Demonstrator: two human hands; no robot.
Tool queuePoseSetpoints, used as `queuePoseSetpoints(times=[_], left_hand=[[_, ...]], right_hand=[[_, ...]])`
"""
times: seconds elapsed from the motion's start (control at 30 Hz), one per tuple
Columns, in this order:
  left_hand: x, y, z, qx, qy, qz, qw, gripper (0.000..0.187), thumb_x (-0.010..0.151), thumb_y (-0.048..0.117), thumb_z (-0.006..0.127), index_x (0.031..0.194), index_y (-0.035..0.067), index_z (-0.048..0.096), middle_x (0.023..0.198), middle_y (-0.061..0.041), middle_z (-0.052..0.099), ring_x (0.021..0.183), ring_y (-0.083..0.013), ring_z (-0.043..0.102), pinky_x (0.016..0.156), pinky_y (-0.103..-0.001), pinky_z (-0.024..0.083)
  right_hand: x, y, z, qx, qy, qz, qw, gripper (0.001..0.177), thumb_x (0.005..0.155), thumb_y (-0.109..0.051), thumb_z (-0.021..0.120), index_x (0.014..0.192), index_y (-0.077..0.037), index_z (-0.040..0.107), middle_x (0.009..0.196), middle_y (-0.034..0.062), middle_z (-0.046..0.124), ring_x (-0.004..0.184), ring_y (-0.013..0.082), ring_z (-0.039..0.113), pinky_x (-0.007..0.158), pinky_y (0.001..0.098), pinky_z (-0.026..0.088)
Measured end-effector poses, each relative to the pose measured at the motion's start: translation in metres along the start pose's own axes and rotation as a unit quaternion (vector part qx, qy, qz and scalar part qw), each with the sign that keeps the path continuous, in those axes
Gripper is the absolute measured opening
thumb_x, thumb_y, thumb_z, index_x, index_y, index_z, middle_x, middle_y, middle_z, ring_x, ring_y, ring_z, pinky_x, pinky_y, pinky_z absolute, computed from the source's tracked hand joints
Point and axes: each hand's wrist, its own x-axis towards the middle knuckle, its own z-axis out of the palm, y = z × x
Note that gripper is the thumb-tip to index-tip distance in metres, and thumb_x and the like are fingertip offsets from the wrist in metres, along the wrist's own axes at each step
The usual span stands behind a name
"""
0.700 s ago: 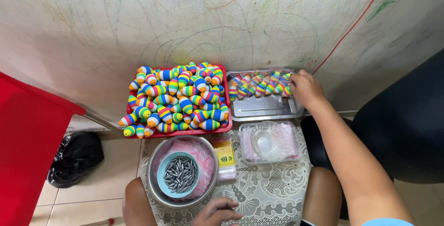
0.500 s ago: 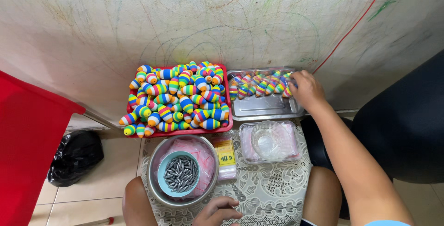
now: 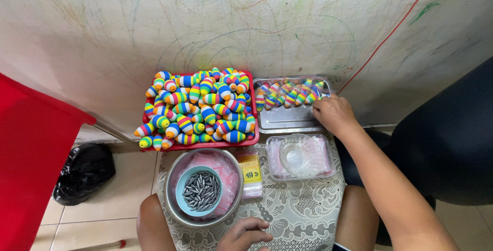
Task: The person assembles colorful fishing floats by inserting metal pins and small plastic components into striped plastic shells by hand.
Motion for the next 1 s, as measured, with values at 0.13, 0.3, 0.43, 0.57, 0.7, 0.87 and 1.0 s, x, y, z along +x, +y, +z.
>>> queuePoseSetpoints(times=[0.13,0.3,0.43,0.57,0.7,0.87,1.0], left_hand=[[-0.002,-0.014,0.002,0.021,0.038,0.057,0.997,0.015,0.084,0.011,0.085,0.098,0.016,0.084,0.114,-0.001,0.073,0.106,-0.0107,0.073,0.097,-0.023,0.050],[0.000,-0.020,-0.004,0.063,0.014,0.074,0.995,0.014,0.090,0.022,0.081,0.104,0.021,0.081,0.118,0.003,0.071,0.106,-0.0103,0.073,0.097,-0.026,0.049],[0.000,-0.012,-0.002,0.064,0.019,0.054,0.996,0.018,0.086,0.015,0.084,0.102,0.021,0.082,0.116,0.004,0.072,0.103,-0.0085,0.072,0.097,-0.024,0.047],[0.000,-0.012,-0.002,0.068,0.028,0.070,0.995,0.017,0.087,0.016,0.085,0.102,0.022,0.081,0.114,0.004,0.073,0.101,-0.0084,0.074,0.095,-0.023,0.050],[0.004,-0.007,-0.002,0.059,0.037,0.090,0.993,0.012,0.090,0.017,0.080,0.102,0.020,0.080,0.109,0.002,0.074,0.099,-0.0107,0.075,0.094,-0.024,0.050],[0.007,0.007,-0.006,0.076,-0.005,0.080,0.994,0.013,0.092,0.026,0.073,0.103,0.026,0.081,0.107,0.008,0.077,0.096,-0.0104,0.074,0.089,-0.026,0.050],[0.007,0.017,-0.004,0.062,0.006,0.056,0.996,0.016,0.093,0.025,0.068,0.096,0.025,0.084,0.100,0.011,0.079,0.090,-0.0098,0.074,0.084,-0.024,0.050]], right_hand=[[0.005,0.008,0.032,-0.040,0.046,-0.009,0.998,0.020,0.092,-0.032,0.059,0.084,-0.020,0.073,0.093,0.0042,0.075,0.103,0.0311,0.066,0.077,0.0477,0.050],[0.010,0.005,0.033,-0.078,0.009,-0.004,0.997,0.025,0.096,-0.035,0.059,0.088,-0.017,0.074,0.094,0.0059,0.074,0.099,0.0312,0.067,0.075,0.0467,0.052],[0.013,0.001,0.025,-0.086,-0.034,0.011,0.996,0.029,0.099,-0.037,0.055,0.092,-0.017,0.074,0.097,0.0064,0.074,0.103,0.0317,0.066,0.079,0.0470,0.052],[0.011,-0.002,0.020,-0.063,-0.018,-0.006,0.998,0.026,0.096,-0.037,0.057,0.095,-0.017,0.073,0.098,0.0054,0.074,0.103,0.0309,0.068,0.083,0.0473,0.049],[0.009,-0.025,-0.023,0.153,-0.061,-0.019,0.986,0.025,0.088,-0.027,0.050,0.093,-0.016,0.071,0.091,0.0071,0.075,0.090,0.0353,0.067,0.074,0.0504,0.046],[0.015,-0.038,-0.035,0.252,-0.136,0.008,0.958,0.036,0.092,-0.037,0.055,0.121,-0.025,0.073,0.098,0.0025,0.076,0.094,0.0251,0.069,0.082,0.0394,0.049],[0.016,-0.046,-0.041,0.225,-0.159,0.012,0.961,0.047,0.092,-0.043,0.053,0.135,-0.030,0.068,0.116,0.0017,0.076,0.110,0.0271,0.069,0.092,0.0400,0.050]])
